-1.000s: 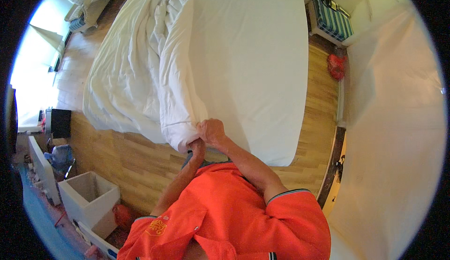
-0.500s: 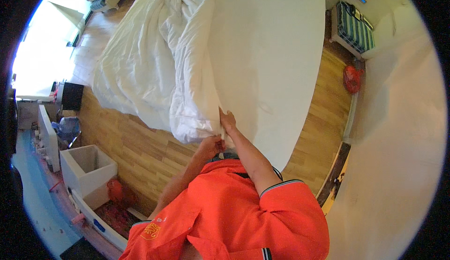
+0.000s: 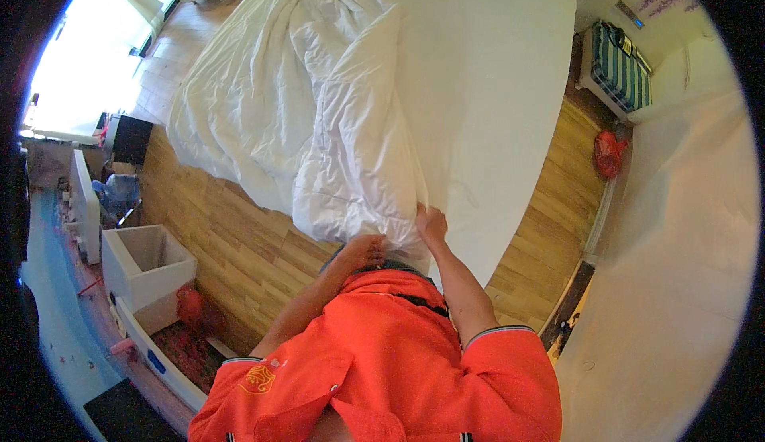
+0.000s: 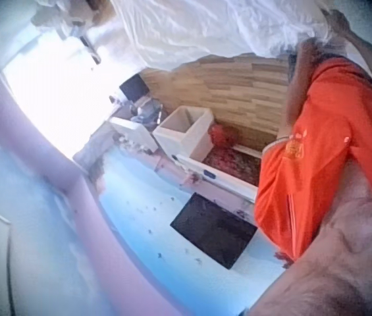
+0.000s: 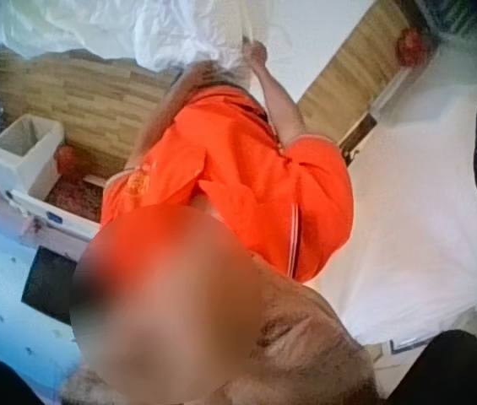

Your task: The person spreads a white fitted sheet over a mattress, tucking the edges under and smoothing the surface. They then place a white duvet on top and adjust it to cover the bed evenly.

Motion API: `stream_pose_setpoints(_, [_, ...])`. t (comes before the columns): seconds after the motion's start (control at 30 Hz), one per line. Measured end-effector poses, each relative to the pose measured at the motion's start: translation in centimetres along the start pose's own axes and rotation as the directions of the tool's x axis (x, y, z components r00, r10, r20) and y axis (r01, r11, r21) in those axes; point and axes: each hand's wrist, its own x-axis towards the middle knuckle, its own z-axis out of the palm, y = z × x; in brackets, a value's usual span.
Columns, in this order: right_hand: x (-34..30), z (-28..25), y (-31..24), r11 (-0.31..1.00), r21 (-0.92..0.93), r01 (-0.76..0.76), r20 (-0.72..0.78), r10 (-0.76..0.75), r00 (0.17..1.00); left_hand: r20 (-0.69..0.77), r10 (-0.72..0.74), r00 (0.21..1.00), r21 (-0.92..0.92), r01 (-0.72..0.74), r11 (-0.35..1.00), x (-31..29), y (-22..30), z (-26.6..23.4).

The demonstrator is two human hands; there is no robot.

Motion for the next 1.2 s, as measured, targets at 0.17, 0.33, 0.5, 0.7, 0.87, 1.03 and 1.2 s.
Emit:
stream_pose_setpoints(0.17, [-5.5,0.7,2.7,0.992,-0.114,-0.06,-0.025,0.058,0.998,-0.122,0.029,0.992,-0.065,-0.038,0.997,2.3,-0.2,-2.3])
stream_pose_setpoints(0.33, [-5.2,1.3,2.6,0.939,-0.136,0.316,0.169,-0.292,0.941,-0.149,0.168,0.974,0.366,-0.104,0.925,2.3,-0.3,3.4])
stream_pose_setpoints(0.5, [-7.6,-0.4,-1.1,0.903,-0.007,0.43,0.208,-0.419,0.884,-0.302,0.698,0.65,0.774,-0.261,0.577,4.1,-1.3,5.2])
stream_pose_setpoints(0.7, [-4.8,-2.1,1.1,0.576,0.696,-0.429,0.511,0.022,0.859,-0.185,0.566,0.803,0.411,-0.46,0.787,1.5,-0.4,4.7])
stream_pose_setpoints(0.87, [-1.6,0.6,-0.4,0.579,0.663,-0.476,0.496,0.137,0.858,-0.101,0.514,0.852,0.533,-0.39,0.751,0.8,-2.5,4.6])
stream_pose_setpoints(1.03, [2.9,5.8,2.7,0.72,0.665,-0.2,0.262,0.027,0.965,-0.068,0.465,0.883,0.675,-0.303,0.673,-1.1,-2.6,5.6])
stream_pose_setpoints(1.2, [0.3,-1.5,4.1,0.991,0.079,0.108,-0.169,-0.093,0.981,-0.043,0.648,0.76,0.866,-0.295,0.404,-1.9,-2.9,5.2])
